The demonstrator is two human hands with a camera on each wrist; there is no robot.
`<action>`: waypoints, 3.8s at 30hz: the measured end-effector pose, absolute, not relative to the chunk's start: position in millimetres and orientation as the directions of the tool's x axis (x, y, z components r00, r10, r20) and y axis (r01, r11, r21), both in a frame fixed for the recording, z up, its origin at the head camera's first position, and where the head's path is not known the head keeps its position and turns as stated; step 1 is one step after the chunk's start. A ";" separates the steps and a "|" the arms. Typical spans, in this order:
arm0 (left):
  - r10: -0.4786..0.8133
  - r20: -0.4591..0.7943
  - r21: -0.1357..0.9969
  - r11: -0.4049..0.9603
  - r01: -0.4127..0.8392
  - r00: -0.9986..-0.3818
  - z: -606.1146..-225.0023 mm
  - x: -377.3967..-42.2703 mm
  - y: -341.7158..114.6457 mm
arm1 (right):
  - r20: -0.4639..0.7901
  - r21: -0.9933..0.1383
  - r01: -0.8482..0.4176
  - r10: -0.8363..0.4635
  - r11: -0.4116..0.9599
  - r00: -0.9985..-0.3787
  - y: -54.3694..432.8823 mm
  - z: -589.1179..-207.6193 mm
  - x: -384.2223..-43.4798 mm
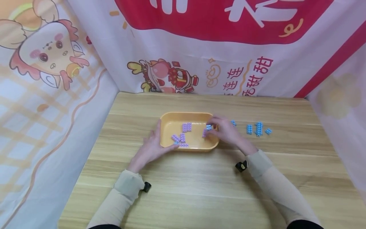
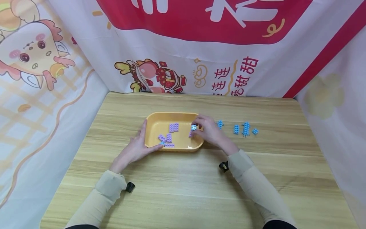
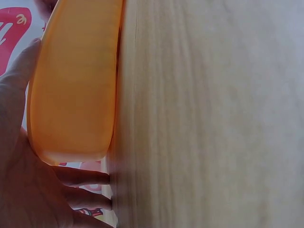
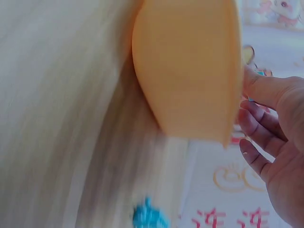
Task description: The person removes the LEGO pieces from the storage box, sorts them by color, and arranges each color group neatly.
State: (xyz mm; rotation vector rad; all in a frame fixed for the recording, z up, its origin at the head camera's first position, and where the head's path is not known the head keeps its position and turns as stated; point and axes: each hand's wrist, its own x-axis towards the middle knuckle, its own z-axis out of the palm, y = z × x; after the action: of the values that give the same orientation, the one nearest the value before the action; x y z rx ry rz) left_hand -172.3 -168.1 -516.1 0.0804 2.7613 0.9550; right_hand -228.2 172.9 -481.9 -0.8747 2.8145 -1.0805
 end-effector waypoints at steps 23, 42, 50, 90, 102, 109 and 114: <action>0.109 -0.233 0.634 0.770 -0.067 -0.966 -515.7 -174.5 -165.3 | 0.253 -0.621 -0.244 -0.104 0.745 -0.962 349.2 -500.0 -206.8; 0.109 -0.263 0.622 0.778 -0.082 -0.959 -516.1 -174.1 -168.0 | 0.060 -0.607 0.004 0.051 0.795 -0.997 419.9 -536.5 -192.7; 0.120 -0.243 0.635 0.770 -0.064 -0.963 -516.9 -174.0 -166.6 | 0.134 -0.669 -0.050 0.055 0.742 -0.989 431.8 -550.7 -193.3; 0.132 -0.190 0.638 0.770 -0.021 -0.973 -516.9 -171.3 -168.3 | 0.256 -0.775 -0.485 -0.501 0.405 -0.827 189.3 -447.7 -223.2; 0.145 -0.187 0.624 0.781 -0.004 -0.972 -516.4 -171.2 -169.3 | 0.111 -0.483 -0.727 -0.790 0.488 -0.603 89.7 -477.8 -224.4; 0.142 -0.187 0.613 0.790 -0.002 -0.972 -517.2 -170.4 -170.3 | 0.111 -0.429 -0.818 -0.877 0.383 -0.468 61.3 -491.2 -234.2; 0.127 -0.187 0.613 0.790 -0.015 -0.974 -518.5 -169.1 -170.4 | 0.048 -0.461 -0.808 -0.899 0.367 -0.436 52.6 -497.1 -238.0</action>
State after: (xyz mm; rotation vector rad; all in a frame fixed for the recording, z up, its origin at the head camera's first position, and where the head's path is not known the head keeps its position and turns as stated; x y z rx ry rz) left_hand -169.1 -170.4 -518.5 0.0873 2.7621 0.9481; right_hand -238.0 52.6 -497.1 -1.5323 2.4148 -0.6292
